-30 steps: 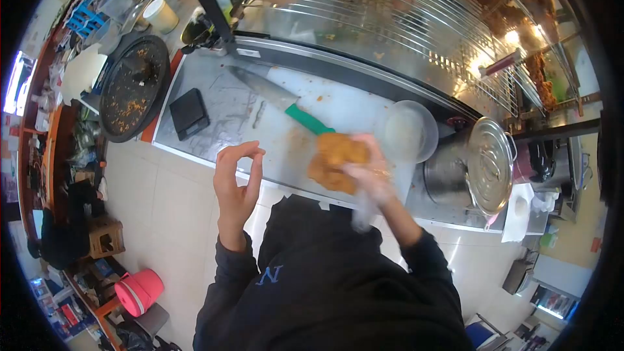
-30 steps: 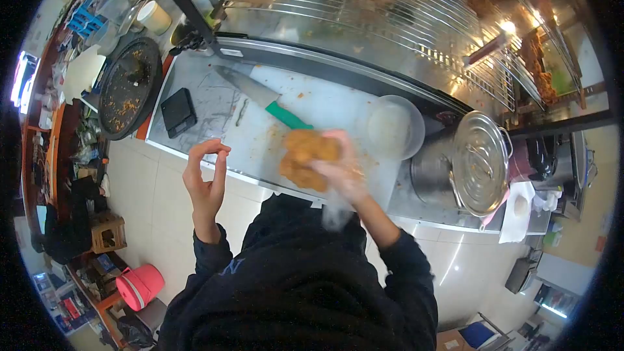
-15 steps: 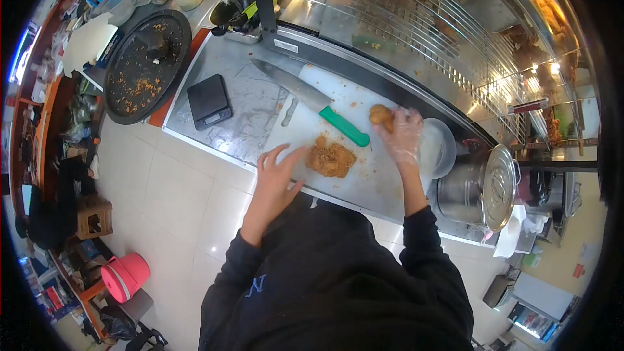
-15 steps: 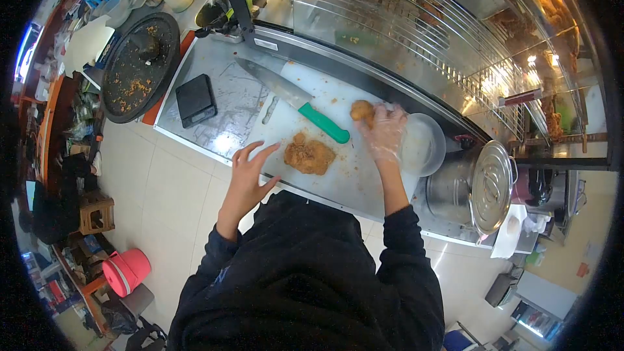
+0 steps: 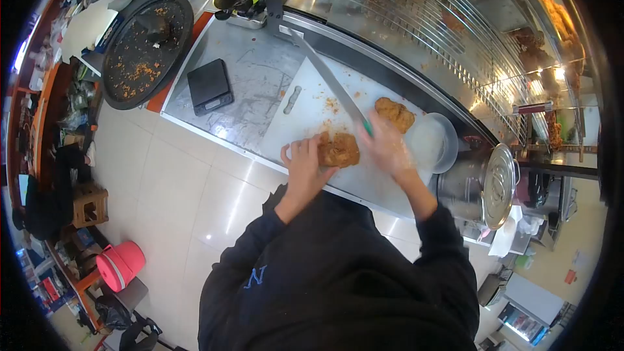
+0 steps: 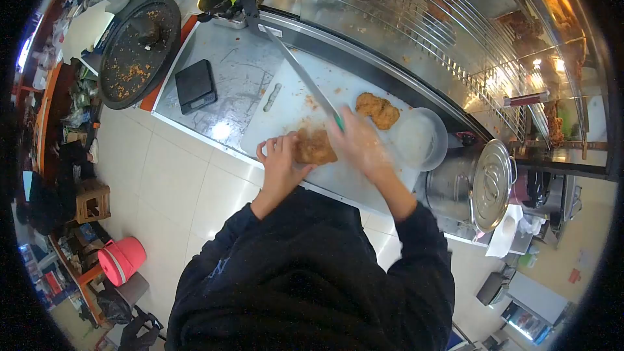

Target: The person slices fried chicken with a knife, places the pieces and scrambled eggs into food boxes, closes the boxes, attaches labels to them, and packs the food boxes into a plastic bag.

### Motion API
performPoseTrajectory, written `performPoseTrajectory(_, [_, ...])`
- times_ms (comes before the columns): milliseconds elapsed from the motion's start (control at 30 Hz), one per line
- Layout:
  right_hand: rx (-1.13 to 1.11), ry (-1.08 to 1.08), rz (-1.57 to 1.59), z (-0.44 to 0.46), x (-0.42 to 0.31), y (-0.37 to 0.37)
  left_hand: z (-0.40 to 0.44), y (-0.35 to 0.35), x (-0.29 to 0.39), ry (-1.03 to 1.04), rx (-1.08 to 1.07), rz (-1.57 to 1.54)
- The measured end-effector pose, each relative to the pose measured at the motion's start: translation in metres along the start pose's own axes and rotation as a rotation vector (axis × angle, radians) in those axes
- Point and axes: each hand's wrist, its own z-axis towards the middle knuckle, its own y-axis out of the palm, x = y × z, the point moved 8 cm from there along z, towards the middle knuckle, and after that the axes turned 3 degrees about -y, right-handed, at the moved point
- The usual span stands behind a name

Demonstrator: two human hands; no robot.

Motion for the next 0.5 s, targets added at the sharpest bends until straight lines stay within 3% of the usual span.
performPoseTrajectory(100, [0.160, 0.068, -0.095, -0.081, 0.004, 0.001, -0.001, 0.011, 0.010, -0.029, 0.020, 0.054])
performPoseTrajectory(267, [-0.042, 0.312, -0.030, -0.112, 0.027, 0.045, 0.029, -0.032, 0.019, 0.016, 0.088, 0.012])
performPoseTrajectory(367, [-0.099, 0.366, -0.073, -0.115, 0.020, 0.034, 0.077, -0.057, 0.061, 0.290, 0.307, -0.058])
performPoseTrajectory(500, [-0.036, 0.306, -0.032, -0.124, 0.033, 0.049, 0.118, 0.010, 0.072, 0.463, 0.075, 0.014])
